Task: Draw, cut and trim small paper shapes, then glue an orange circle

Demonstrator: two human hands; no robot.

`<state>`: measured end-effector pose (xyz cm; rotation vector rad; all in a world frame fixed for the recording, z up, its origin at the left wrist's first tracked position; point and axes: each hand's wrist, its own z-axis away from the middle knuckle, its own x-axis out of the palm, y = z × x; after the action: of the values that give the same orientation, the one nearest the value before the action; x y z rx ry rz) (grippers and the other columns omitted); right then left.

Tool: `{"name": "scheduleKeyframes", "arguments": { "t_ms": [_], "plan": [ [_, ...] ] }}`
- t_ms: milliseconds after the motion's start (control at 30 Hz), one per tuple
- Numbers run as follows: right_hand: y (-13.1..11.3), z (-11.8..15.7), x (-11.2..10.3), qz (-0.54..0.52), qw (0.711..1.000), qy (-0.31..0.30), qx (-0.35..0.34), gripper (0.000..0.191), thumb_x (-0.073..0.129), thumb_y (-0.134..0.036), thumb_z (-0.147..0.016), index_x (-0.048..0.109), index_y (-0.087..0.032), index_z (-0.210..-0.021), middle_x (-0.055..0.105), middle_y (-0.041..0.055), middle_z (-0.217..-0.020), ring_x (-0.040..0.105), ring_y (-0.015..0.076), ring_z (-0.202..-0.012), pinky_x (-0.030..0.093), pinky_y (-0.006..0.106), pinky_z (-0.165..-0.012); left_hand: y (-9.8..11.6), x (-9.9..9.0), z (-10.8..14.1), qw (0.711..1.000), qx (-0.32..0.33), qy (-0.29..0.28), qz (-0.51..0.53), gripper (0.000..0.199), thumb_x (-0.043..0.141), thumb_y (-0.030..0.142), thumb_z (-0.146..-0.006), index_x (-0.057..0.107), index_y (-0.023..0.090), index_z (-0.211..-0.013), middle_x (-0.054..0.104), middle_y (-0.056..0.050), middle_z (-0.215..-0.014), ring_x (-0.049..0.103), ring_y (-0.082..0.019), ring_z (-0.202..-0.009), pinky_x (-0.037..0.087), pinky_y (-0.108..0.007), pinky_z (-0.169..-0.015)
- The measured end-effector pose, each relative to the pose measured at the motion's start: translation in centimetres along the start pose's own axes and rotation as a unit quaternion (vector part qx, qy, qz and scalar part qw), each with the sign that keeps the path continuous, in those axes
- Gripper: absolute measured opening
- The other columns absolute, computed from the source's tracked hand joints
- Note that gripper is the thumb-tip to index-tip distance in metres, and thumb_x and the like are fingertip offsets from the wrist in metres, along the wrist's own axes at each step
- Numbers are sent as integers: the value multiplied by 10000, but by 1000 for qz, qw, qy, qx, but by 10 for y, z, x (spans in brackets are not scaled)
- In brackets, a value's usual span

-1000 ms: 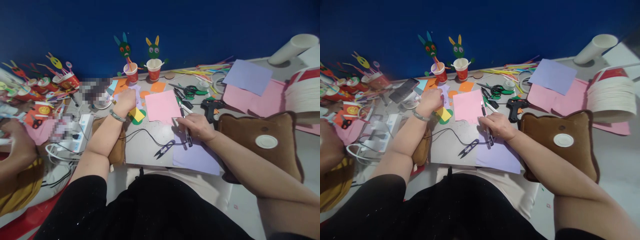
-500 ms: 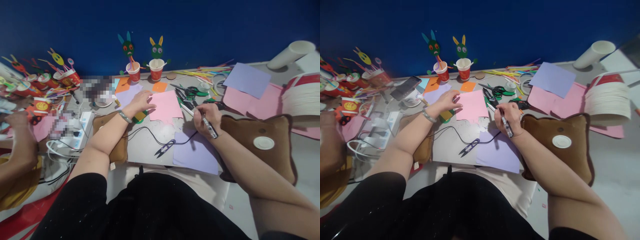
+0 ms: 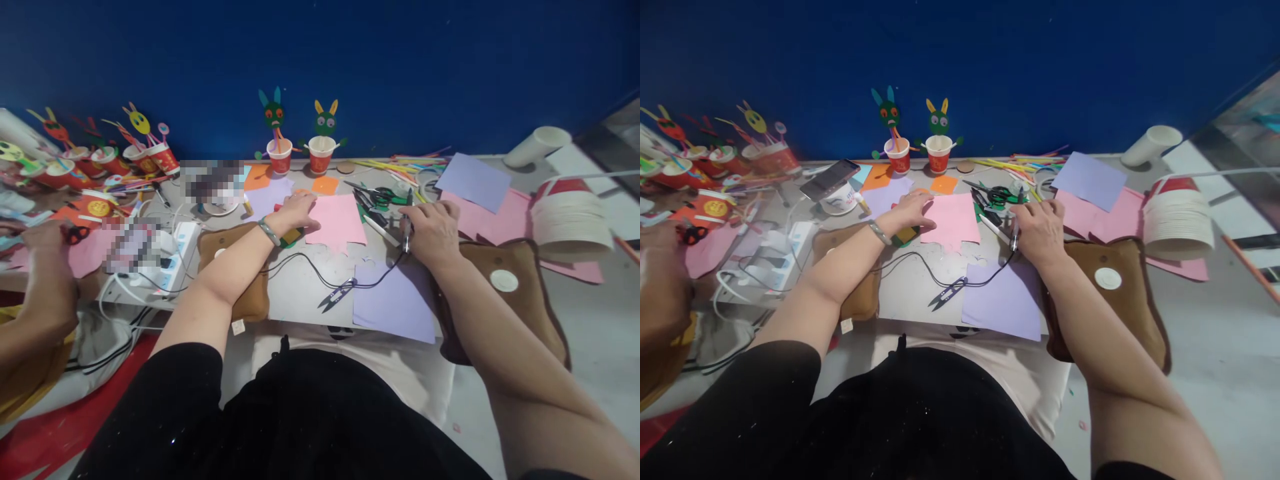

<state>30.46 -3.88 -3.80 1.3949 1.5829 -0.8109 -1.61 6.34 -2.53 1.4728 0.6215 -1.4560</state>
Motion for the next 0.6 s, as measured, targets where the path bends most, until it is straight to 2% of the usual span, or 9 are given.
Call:
{"name": "scheduleKeyframes", "arguments": {
  "t_ms": [133, 267, 433, 600],
  "plan": [
    [4, -1, 7, -10, 1000, 27, 12, 301, 498, -236, -970, 782, -165, -1043, 793, 183, -982, 622, 302, -912, 364, 458, -977, 0, 0, 0, 1000, -1, -6, 3, 792, 846, 440, -740, 590, 204, -1452, 555, -154, -1569, 494, -367, -1477, 445, -472, -1172],
    [9, -1, 18, -50, 994, 68, 64, 239, 532, -248, -909, 754, -189, -975, 768, 167, -946, 591, 299, -881, 376, 486, -991, 3, -3, 5, 1000, -3, -15, 6, 651, 837, 392, -738, 650, 209, -1334, 622, -143, -1468, 546, -365, -1407, 464, -478, -1118],
    [14, -2, 25, -130, 973, 116, 152, 57, 589, -244, -860, 644, -250, -876, 719, 165, -937, 571, 315, -916, 356, 533, -1047, 5, -6, 8, 1000, 3, -15, 9, 420, 819, 304, -722, 696, 212, -1113, 690, -119, -1273, 598, -358, -1296, 473, -466, -1031],
    [16, 1, 25, -171, 948, 181, 197, 69, 565, -205, -857, 570, -251, -908, 684, 165, -942, 585, 328, -960, 365, 555, -1048, 6, -11, 9, 1000, 1, -24, 9, 339, 827, 215, -633, 670, 213, -933, 698, -88, -1141, 629, -334, -1163, 460, -448, -964]
  ]
}}
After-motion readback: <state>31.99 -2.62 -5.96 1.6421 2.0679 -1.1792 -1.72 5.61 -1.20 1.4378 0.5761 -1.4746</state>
